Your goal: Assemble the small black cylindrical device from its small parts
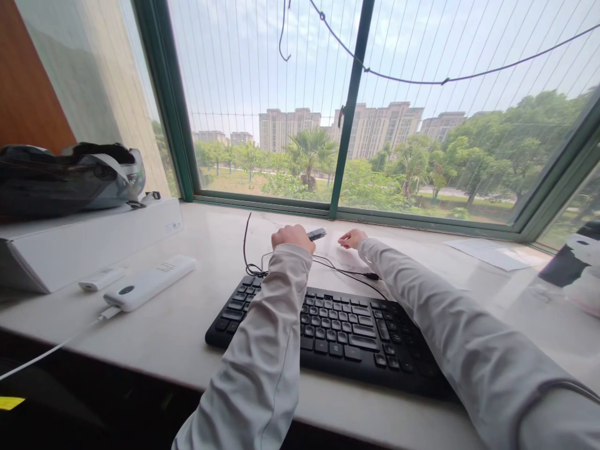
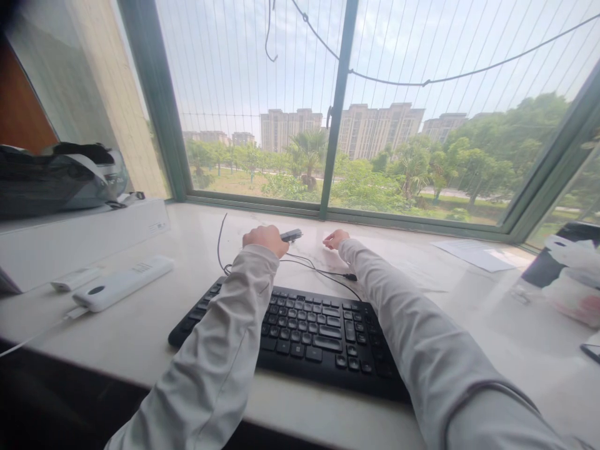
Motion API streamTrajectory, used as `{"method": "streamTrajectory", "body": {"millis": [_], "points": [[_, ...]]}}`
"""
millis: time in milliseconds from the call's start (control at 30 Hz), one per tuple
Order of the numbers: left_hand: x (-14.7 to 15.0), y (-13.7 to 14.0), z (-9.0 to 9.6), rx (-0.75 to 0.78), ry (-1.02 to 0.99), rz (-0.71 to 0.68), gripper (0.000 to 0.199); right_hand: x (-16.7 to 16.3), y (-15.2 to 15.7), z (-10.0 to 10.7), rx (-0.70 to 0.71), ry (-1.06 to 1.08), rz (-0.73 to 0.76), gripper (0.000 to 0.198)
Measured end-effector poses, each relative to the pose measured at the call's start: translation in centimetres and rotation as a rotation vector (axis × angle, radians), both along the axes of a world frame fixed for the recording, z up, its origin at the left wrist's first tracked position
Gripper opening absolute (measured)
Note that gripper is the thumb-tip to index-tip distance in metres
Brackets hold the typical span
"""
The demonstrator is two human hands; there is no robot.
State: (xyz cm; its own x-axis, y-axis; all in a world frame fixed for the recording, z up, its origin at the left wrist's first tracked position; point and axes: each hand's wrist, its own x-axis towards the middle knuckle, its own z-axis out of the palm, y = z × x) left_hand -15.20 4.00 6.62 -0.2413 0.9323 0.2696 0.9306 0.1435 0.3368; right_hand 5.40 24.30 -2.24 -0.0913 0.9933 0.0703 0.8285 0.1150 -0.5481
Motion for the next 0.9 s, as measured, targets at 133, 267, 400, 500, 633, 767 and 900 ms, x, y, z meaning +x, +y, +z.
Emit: {"method": "streamTrajectory", "body": {"millis": [133, 267, 400, 500, 633, 767, 900], "points": [[0.0, 0.0, 0.0, 0.015, -0.039, 0.005, 0.020, -0.4, 0.5, -0.7, 0.018, -0.042, -0.006, 0.029], [0.0, 0.1, -0.1, 0.061, -0.101, 0.006, 0.018, -0.3, 1.0, -1.1, 0.018, -0.052, -0.009, 0.032], [0.1, -0.1, 0.0, 0.006, -0.024, 0.003, 0.023, 0.0, 1.4, -1.3, 0.008, -0.054, 0.000, 0.031], [0.1, -0.3, 0.2, -0.033, 0.022, 0.011, 0.026, 0.4, 1.4, -1.3, 0.003, -0.057, 0.006, 0.030], [0.0, -0.2, 0.2, -0.034, 0.032, 0.009, 0.029, 0.6, 1.4, -1.4, 0.012, -0.065, -0.002, 0.029], [-0.1, -0.1, 0.1, -0.032, 0.012, 0.005, 0.030, 0.7, 1.4, -1.4, 0.025, -0.080, -0.014, 0.031], [0.0, -0.1, 0.1, -0.041, 0.023, -0.002, 0.034, 0.8, 1.2, -1.1, 0.064, -0.111, 0.000, 0.036]]}}
